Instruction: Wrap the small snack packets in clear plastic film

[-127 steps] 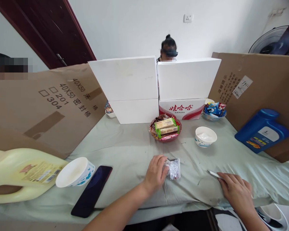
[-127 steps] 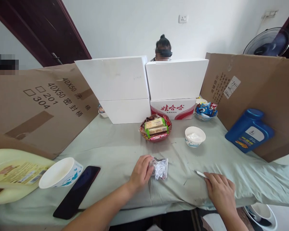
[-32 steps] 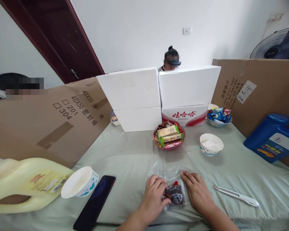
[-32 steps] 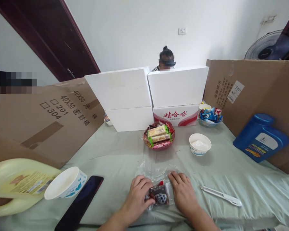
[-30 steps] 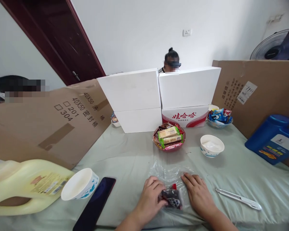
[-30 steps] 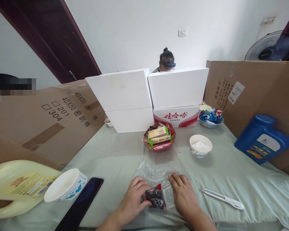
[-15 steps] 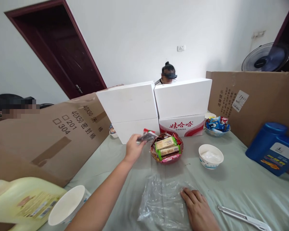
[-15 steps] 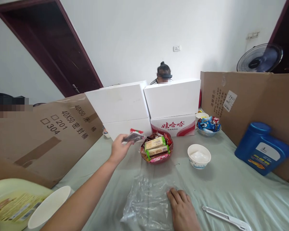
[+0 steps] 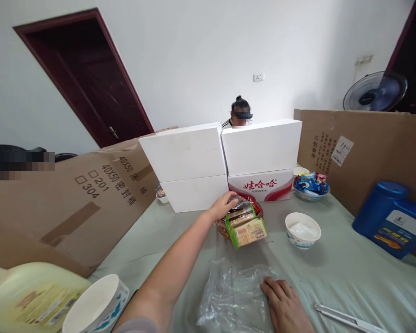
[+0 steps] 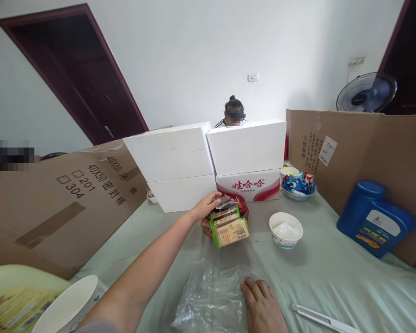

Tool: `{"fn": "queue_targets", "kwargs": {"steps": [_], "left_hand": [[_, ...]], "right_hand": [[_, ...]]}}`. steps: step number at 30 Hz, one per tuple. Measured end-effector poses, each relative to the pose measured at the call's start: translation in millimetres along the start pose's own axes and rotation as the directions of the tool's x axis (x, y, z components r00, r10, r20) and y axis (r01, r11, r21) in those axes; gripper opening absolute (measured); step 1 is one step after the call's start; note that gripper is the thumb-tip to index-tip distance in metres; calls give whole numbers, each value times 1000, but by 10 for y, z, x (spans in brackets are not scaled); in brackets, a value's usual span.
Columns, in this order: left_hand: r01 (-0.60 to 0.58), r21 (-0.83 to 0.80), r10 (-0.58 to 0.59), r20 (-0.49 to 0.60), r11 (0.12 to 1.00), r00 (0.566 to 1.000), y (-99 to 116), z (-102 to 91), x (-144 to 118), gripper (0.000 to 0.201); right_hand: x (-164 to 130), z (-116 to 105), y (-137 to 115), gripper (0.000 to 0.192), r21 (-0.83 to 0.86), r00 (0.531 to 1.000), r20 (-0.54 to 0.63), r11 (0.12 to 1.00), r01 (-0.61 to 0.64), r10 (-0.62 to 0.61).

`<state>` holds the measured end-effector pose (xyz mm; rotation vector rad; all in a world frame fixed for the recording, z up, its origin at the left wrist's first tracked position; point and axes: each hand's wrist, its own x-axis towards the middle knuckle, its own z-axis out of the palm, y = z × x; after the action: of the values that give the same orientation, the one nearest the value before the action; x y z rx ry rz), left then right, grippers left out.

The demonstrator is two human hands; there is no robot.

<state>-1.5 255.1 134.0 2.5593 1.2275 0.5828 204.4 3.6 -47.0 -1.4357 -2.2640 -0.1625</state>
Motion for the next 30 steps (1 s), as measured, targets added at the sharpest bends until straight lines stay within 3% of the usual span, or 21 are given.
{"fn": "queue_targets", "kwargs": {"steps": [9,14,15,17,20,23,30], "left_hand": [[25,116,-22,-23,993,1000,250,116,-230,37],[7,175,20,-156,984,988,554,210,-491,27],[-26,176,50,-135,984,990,660,280,-595,24],[-114,140,105,72,984,992,867,474,-835,23],[-105,212,41,283,972,958,1047,802,-1152,56],[-79,242,-6,334,967,942,1036,979,-1260,75],[29,221,-116,392,975,913,973,885,-1099,62]], "right_hand": [[39,-148,-118,48,44,994,56,994,-96,94],[50,-226,-160,45,69,987,94,988,-136,129],[53,-237,-165,45,76,986,98,987,-140,133],[59,-250,-174,44,94,986,93,984,-150,141],[63,-247,-176,44,120,986,72,980,-158,151],[59,-237,-170,46,111,986,85,982,-155,145],[55,-228,-160,48,70,987,120,991,-115,106]]}}
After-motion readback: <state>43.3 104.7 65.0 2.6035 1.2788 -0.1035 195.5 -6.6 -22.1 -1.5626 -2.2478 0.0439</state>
